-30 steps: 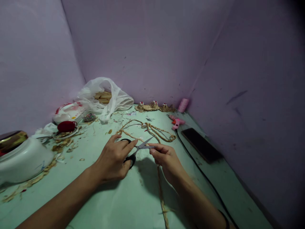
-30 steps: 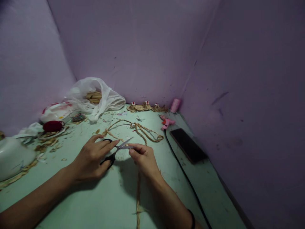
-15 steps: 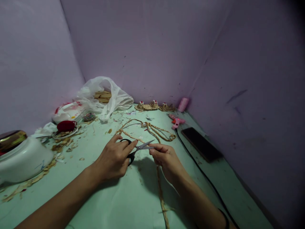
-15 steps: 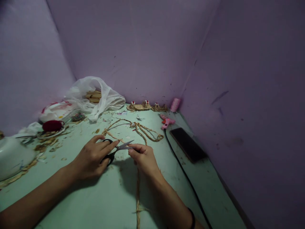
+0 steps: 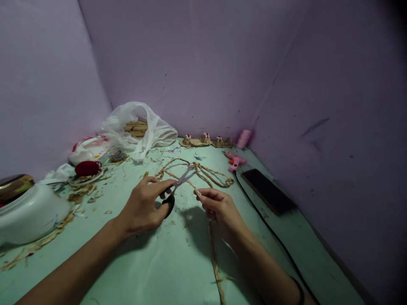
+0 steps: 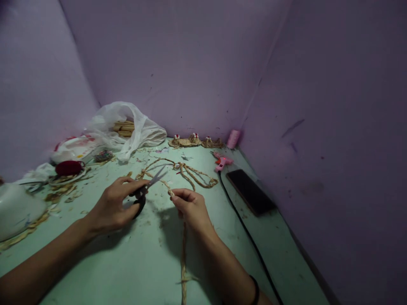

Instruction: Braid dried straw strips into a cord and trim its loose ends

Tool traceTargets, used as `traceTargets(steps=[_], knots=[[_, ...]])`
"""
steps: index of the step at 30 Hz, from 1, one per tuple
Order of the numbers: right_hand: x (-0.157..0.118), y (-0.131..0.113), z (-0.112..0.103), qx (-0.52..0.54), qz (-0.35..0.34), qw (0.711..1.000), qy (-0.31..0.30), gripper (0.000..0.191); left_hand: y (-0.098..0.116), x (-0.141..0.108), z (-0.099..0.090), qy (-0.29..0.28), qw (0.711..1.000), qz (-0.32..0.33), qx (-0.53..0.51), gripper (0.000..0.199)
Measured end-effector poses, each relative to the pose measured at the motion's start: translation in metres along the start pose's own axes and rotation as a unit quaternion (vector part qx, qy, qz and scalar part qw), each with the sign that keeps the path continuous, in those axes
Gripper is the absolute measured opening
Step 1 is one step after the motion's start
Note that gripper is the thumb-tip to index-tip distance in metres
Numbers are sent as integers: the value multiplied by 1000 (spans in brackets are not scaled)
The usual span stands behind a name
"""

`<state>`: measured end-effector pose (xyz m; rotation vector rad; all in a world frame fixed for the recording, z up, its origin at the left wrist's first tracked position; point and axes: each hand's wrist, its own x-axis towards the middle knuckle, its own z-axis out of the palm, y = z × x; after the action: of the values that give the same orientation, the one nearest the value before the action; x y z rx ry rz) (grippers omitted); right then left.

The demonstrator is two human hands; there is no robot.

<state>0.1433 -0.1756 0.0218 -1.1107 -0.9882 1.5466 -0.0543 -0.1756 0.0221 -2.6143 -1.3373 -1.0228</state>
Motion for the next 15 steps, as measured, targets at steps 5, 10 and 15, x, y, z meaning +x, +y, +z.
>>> traceTargets(steps=[5,10,15], knots=[[2,2,-4,-62,-57,996,24,20,9,0,0,-71,995,42,51,52],[2,4,-3,-100,-80,992,21,19,13,0,-1,-107,989,52,84,54],[2,4,-1,-150,-123,981,4,13,12,0,-1,-135,986,63,69,55]])
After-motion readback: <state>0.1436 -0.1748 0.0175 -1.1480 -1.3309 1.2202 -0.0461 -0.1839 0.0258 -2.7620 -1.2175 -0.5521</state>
